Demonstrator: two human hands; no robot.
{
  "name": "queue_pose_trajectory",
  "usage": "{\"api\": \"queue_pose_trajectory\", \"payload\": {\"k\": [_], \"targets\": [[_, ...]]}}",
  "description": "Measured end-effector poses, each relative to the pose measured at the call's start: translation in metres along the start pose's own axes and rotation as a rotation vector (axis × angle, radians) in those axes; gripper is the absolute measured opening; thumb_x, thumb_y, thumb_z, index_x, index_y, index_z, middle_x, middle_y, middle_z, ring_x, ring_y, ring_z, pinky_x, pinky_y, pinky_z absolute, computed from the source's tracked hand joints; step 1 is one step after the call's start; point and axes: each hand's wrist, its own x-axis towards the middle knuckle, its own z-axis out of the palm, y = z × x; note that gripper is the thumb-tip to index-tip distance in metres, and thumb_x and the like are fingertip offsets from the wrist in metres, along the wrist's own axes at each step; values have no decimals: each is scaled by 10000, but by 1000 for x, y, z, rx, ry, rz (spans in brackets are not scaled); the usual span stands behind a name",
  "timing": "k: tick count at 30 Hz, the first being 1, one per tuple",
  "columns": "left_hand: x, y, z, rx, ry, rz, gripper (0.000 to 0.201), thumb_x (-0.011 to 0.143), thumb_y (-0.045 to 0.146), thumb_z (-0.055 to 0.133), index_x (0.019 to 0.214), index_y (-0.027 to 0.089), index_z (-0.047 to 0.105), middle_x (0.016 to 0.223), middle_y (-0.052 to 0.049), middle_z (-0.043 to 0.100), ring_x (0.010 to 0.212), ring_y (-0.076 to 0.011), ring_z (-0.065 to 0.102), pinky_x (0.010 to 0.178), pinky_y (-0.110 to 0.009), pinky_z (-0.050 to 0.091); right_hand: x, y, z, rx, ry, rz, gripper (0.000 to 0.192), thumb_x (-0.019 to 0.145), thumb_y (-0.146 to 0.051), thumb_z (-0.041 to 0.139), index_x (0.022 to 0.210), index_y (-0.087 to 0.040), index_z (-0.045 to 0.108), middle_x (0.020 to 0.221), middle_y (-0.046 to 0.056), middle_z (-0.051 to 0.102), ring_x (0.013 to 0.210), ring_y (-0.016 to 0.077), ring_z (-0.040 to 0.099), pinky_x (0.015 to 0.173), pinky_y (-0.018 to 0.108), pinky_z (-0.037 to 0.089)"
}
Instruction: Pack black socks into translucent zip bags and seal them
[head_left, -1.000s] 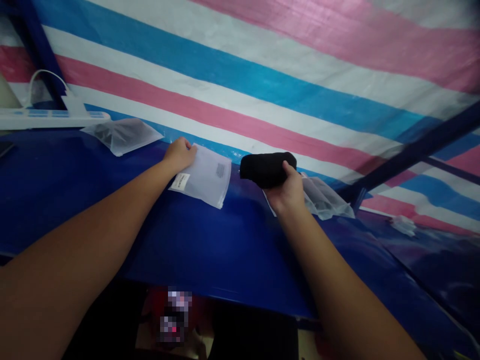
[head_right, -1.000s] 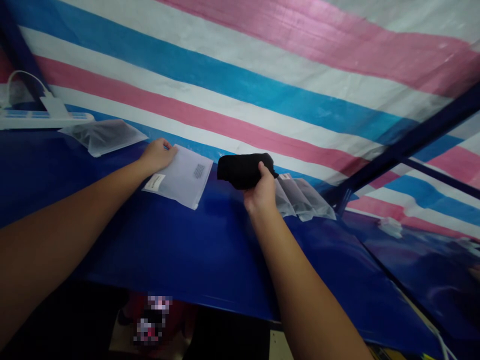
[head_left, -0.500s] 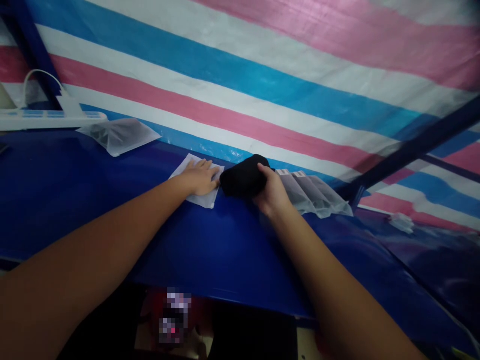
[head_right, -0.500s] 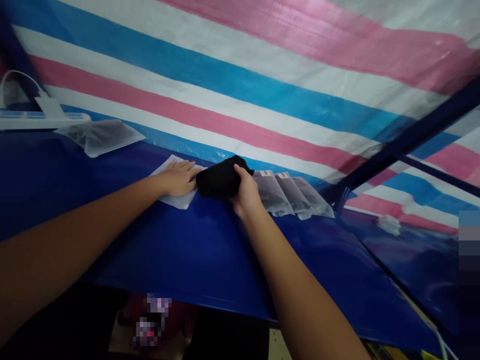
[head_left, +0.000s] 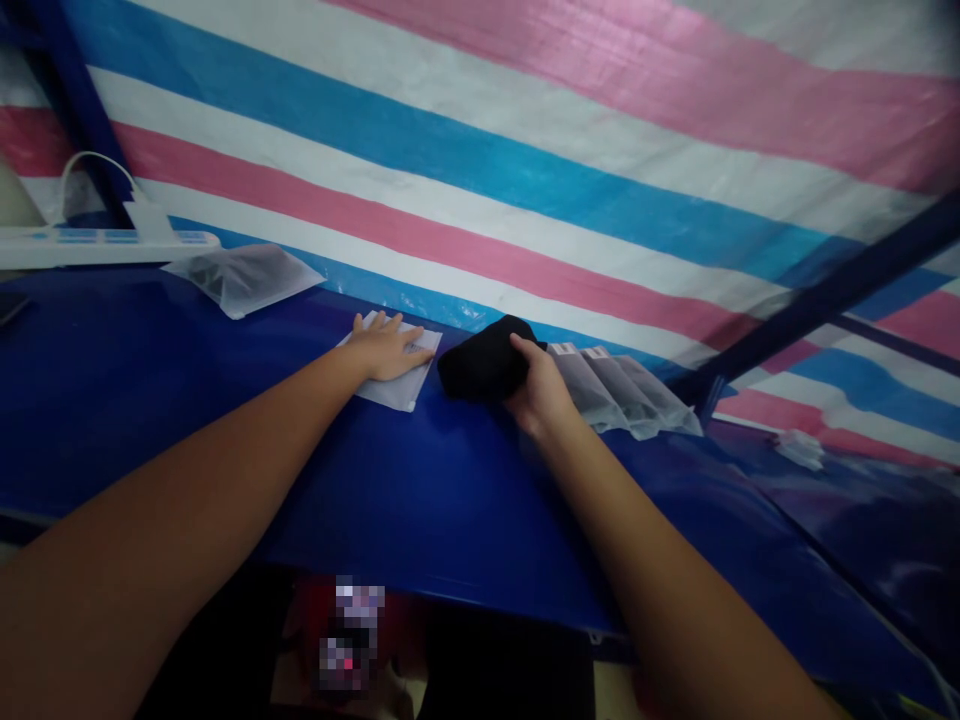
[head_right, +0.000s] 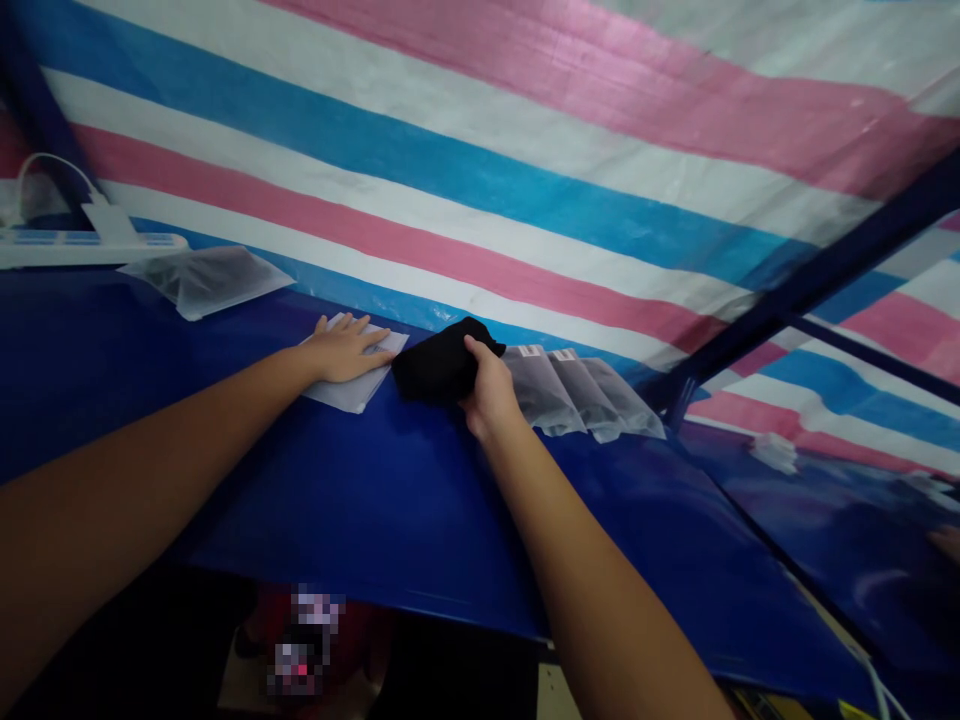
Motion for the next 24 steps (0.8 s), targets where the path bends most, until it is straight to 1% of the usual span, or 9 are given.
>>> {"api": "queue_pose_trajectory", "payload": {"k": [2,4,7,10,12,14,17,19,24], "targets": [[4,-7,3,2,3,63,809,910,786,232,1569,333,357,1688,-84,202,1556,-387,105,1184,-697,32,0,1,0,-11,-22,-13,417,747,-450,725,1103,-249,643,1202,102,700,1004,291,684,744,412,591],[7,-15,5,-10,55,111,722,956,675,285,1535,268,428,1656,-109,296,1544,-345,193,1209,-641,81,0,1,0,-18,-35,-20,412,747,-459,721,1093,-253,636,1217,100,697,1015,292,683,743,407,595],[9,-21,6,-96,188,137,586,936,535,439,1388,196,594,1511,-141,525,1417,-316,443,1176,-472,309,0,1,0,-30,-30,-27,391,744,-461,727,1064,-257,633,1221,93,699,1027,290,685,747,398,601],[8,-20,0,-226,349,95,401,906,432,510,1183,221,708,1291,-125,690,1194,-292,626,1029,-378,458,-1,0,1,-29,-26,-32,351,743,-438,731,1033,-260,645,1160,81,719,1033,288,687,777,406,602],[6,-19,-5,-281,505,77,323,914,363,486,1096,241,724,1216,-107,720,1119,-275,654,989,-369,478,-2,0,2,-2,-23,-21,332,733,-415,742,1012,-257,655,1115,73,729,1035,284,685,799,407,600],[5,-19,-9,-289,589,100,299,915,336,478,1063,246,721,1196,-98,721,1116,-269,648,994,-370,473,-3,0,3,29,-26,-4,331,724,-406,758,1000,-249,663,1101,73,731,1038,278,681,812,397,596],[4,-23,-8,-252,483,139,277,899,376,520,1031,245,726,1182,-97,722,1139,-279,631,1025,-382,454,-2,2,2,35,-40,12,348,730,-422,764,1011,-242,665,1100,86,726,1039,281,677,812,395,592],[6,-27,-5,-249,409,119,285,891,402,538,1034,249,732,1184,-99,724,1124,-283,635,1029,-383,450,0,3,2,12,-50,12,357,742,-440,750,1027,-243,661,1085,94,726,1033,289,677,804,408,593],[11,-35,0,-309,366,33,254,863,379,563,975,266,762,1105,-98,755,1031,-294,667,941,-384,488,3,5,0,-21,-54,10,363,753,-459,741,1032,-243,654,1062,101,727,1012,291,683,786,404,595]]}}
